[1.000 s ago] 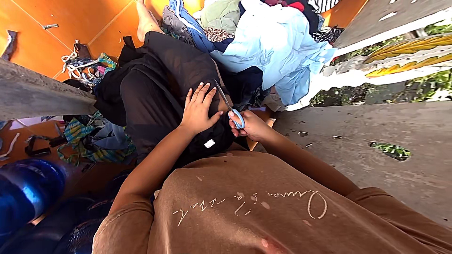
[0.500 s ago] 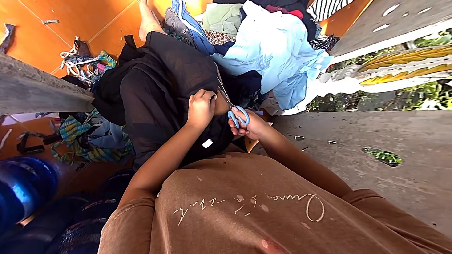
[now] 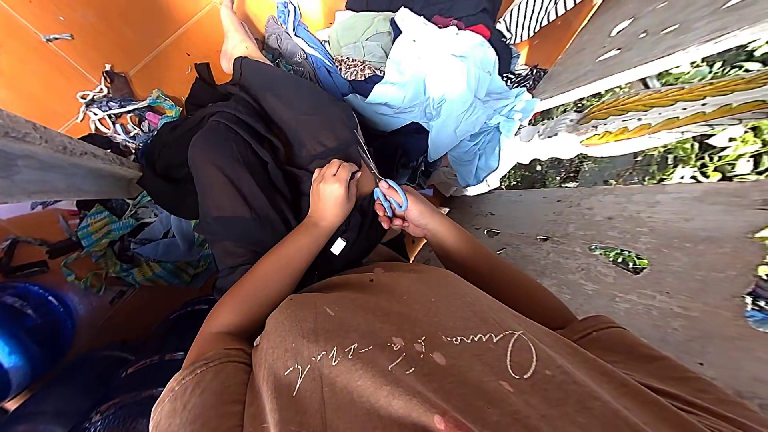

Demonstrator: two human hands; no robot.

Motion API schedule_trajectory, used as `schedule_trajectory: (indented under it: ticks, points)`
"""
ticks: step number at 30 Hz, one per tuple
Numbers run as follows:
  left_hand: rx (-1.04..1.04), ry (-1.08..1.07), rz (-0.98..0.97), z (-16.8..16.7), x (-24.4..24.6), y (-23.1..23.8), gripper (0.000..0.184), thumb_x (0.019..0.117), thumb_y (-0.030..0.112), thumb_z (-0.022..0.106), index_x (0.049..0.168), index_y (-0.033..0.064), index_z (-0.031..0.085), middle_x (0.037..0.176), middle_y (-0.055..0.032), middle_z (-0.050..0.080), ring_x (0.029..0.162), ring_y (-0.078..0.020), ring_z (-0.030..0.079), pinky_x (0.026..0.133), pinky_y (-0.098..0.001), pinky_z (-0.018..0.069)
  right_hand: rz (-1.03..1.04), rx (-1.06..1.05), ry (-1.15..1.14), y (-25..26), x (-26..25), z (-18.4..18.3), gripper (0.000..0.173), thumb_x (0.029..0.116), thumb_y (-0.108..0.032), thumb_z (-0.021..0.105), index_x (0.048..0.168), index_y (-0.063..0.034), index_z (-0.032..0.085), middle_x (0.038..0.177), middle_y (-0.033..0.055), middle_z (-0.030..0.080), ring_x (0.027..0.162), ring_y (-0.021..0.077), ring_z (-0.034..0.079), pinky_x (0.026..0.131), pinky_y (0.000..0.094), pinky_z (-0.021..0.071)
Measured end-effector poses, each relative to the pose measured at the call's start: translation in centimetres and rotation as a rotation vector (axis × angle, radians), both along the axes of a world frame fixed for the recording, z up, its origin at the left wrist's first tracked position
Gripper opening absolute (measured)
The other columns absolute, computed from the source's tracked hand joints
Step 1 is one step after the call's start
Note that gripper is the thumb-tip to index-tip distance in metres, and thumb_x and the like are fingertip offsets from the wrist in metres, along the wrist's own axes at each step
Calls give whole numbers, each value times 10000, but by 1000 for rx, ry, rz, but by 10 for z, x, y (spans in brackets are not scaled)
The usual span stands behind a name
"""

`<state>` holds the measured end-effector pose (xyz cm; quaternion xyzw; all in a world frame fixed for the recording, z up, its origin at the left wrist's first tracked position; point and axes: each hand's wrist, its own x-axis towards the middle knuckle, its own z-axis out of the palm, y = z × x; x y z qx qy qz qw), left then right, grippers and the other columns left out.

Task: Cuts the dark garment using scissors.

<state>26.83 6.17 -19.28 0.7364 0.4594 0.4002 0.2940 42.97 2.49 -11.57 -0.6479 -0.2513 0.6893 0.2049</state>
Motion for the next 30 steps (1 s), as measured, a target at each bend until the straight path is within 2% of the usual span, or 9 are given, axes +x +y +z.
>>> schedule_trajectory:
  ticks: [3, 10, 13, 16, 19, 21, 23, 27, 30]
  points:
    - [9, 0, -4, 0, 0, 0, 107, 926, 36, 671, 958, -43, 735, 973, -201, 727, 936, -354, 717, 833, -494, 550, 30, 6, -13, 5, 0, -1, 513, 1136, -328, 285, 752, -94, 533, 540, -39, 555, 380, -27, 406, 383, 109, 304]
    - [-14, 7, -15, 1, -3, -2, 100, 934, 19, 651, 959, -49, 721, 988, -207, 718, 955, -359, 713, 846, -506, 546, 9, 18, -3, 5, 3, -3, 459, 1131, -275, 331, 753, -102, 528, 533, -52, 527, 372, -32, 385, 376, 102, 303]
    - [-26, -6, -12, 1, -2, -1, 110, 936, 30, 647, 962, -58, 708, 982, -214, 709, 936, -363, 711, 817, -500, 554, -1, 19, 10, 4, 5, -3, 476, 1131, -268, 320, 738, -101, 531, 532, -48, 530, 374, -28, 388, 377, 106, 304]
    - [-198, 35, 13, 12, -1, 12, 279, 943, 144, 676, 1114, -75, 659, 1050, -245, 683, 868, -379, 710, 724, -514, 579, 6, 24, 16, 4, 5, -3, 471, 1129, -258, 321, 740, -99, 534, 535, -47, 534, 377, -30, 396, 379, 103, 311]
    - [-440, 195, -11, 29, -1, 32, 454, 994, 258, 666, 1361, 0, 604, 1218, -232, 662, 907, -380, 710, 762, -541, 568, 17, 13, -13, 4, 4, -3, 471, 1132, -266, 323, 744, -98, 531, 535, -46, 537, 377, -26, 400, 383, 107, 320]
    - [-395, 206, -1, 24, 1, 34, 356, 1013, 224, 632, 1309, 33, 685, 1186, -216, 688, 891, -372, 720, 752, -541, 572, 24, 5, -28, 6, 3, -2, 490, 1134, -275, 315, 733, -94, 530, 532, -39, 546, 376, -21, 410, 383, 112, 323]
    - [-265, 170, 29, 13, 5, 29, 273, 1022, 157, 595, 1207, 36, 755, 1069, -205, 721, 834, -366, 729, 693, -530, 576, 30, 3, -23, 9, 3, -2, 496, 1136, -289, 299, 746, -91, 532, 537, -33, 557, 379, -21, 424, 383, 109, 326]
    - [-136, 116, 80, 0, 7, 26, 241, 999, 108, 603, 1135, 32, 787, 949, -185, 735, 750, -339, 725, 623, -494, 569, 68, -10, -27, 17, 2, -2, 508, 1136, -335, 282, 760, -96, 526, 540, -36, 558, 376, -27, 413, 377, 105, 303]
    - [-78, 83, 104, -5, 7, 25, 220, 977, 92, 625, 1100, 29, 796, 905, -177, 729, 718, -321, 718, 595, -469, 564, 77, -8, -77, 19, -1, -2, 516, 1134, -315, 320, 713, -99, 527, 517, -39, 549, 367, -21, 402, 375, 116, 300]
